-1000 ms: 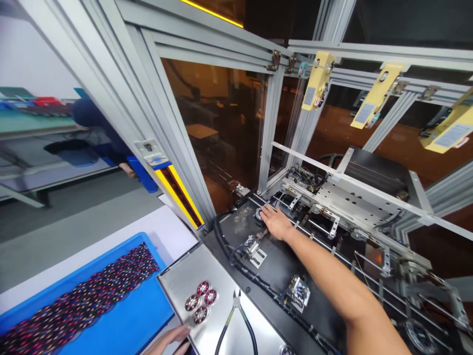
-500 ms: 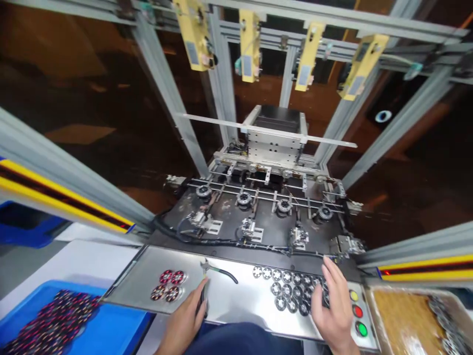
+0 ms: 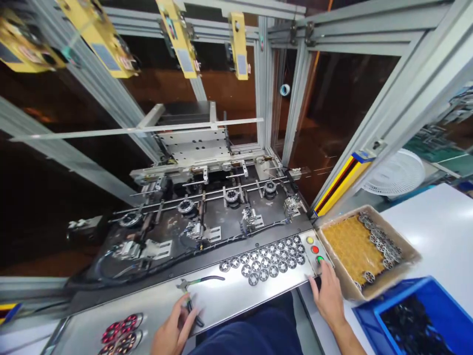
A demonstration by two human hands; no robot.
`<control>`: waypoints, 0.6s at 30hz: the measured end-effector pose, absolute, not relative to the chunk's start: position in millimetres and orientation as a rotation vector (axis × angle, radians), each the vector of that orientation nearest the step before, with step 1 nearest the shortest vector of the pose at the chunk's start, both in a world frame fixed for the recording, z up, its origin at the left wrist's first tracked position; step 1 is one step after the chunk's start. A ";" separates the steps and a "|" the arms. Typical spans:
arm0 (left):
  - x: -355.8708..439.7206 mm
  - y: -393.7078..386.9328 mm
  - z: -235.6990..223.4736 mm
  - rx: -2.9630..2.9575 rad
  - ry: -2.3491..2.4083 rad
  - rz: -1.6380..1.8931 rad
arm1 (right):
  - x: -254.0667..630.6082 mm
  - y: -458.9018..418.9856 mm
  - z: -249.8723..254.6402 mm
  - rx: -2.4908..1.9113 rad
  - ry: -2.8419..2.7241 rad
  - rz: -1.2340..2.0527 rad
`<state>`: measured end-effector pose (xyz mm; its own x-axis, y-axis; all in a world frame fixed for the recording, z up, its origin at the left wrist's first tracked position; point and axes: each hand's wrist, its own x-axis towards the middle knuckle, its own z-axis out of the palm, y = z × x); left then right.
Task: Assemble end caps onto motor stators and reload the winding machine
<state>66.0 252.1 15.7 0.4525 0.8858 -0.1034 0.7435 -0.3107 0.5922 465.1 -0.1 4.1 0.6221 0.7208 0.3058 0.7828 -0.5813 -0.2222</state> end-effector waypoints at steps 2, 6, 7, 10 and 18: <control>68.3 256.3 15.9 2.094 1.382 0.385 | 469.2 -0.9 2.9 -2.505 -1.216 -0.294; 71.1 259.8 12.7 2.076 1.403 0.505 | 480.6 0.6 1.7 -2.462 -1.255 -0.372; 71.7 259.7 11.8 2.077 1.405 0.528 | 484.3 2.8 1.1 -2.448 -1.257 -0.394; 73.0 258.6 9.6 2.079 1.403 0.579 | 496.2 14.8 -3.5 -2.397 -1.223 -0.470; 75.8 257.5 8.6 2.063 1.418 0.645 | 519.2 48.4 -22.7 -2.261 -1.203 -0.547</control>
<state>75.8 257.5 8.6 0.3286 0.9412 0.0786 0.6774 -0.2928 0.6749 519.2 48.4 -22.7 0.5250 0.6358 0.5658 0.8444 -0.4725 -0.2524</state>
